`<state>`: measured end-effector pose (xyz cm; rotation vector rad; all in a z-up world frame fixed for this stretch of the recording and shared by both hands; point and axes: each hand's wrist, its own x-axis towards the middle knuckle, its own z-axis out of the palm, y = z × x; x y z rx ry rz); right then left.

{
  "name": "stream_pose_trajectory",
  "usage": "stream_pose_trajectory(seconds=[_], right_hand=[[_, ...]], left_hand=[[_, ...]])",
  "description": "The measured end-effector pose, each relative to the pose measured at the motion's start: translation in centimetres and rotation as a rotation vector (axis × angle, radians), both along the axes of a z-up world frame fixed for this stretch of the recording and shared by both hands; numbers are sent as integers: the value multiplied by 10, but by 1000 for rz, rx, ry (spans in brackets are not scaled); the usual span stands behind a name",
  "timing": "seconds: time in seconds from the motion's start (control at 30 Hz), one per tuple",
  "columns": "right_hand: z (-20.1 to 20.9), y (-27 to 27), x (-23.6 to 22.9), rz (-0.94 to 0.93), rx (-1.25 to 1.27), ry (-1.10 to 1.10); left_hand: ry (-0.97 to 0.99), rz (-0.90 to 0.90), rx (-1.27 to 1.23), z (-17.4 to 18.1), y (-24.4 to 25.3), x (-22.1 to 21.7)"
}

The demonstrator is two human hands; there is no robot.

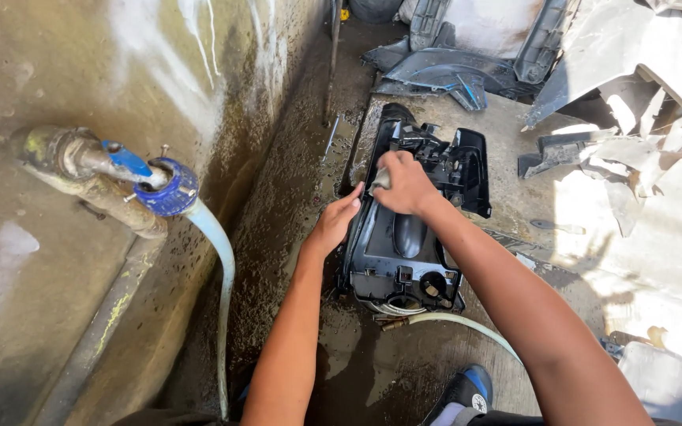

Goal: Cleaning a motorcycle plastic part using a cloth in a wash bay

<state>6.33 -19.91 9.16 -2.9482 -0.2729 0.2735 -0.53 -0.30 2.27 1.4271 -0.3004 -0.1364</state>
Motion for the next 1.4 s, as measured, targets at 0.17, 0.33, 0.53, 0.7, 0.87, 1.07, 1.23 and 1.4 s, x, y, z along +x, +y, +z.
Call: stream_pose_trajectory(seconds=[0.17, 0.33, 0.53, 0.7, 0.87, 1.07, 1.23, 1.4], right_hand=[[11, 16, -29, -346, 586, -257], [-37, 18, -31, -384, 570, -346], [-43, 18, -38, -351, 434, -402], [-52, 23, -53, -371, 346, -349], [-57, 36, -77, -409, 367, -313], [-76, 46, -129, -92, 217, -443], [-70, 36, -153, 150, 81, -300], [-12, 21, -127, 163, 391, 36]], left_hand=[[212, -8, 176, -77, -11, 40], [428, -29, -8, -24, 1, 18], [413, -9, 10, -48, -6, 27], [349, 15, 84, -18, -5, 12], [229, 59, 121, 4, -4, 3], [196, 49, 108, 42, 8, -20], [286, 49, 92, 17, -1, -6], [380, 19, 46, 18, -2, 0]])
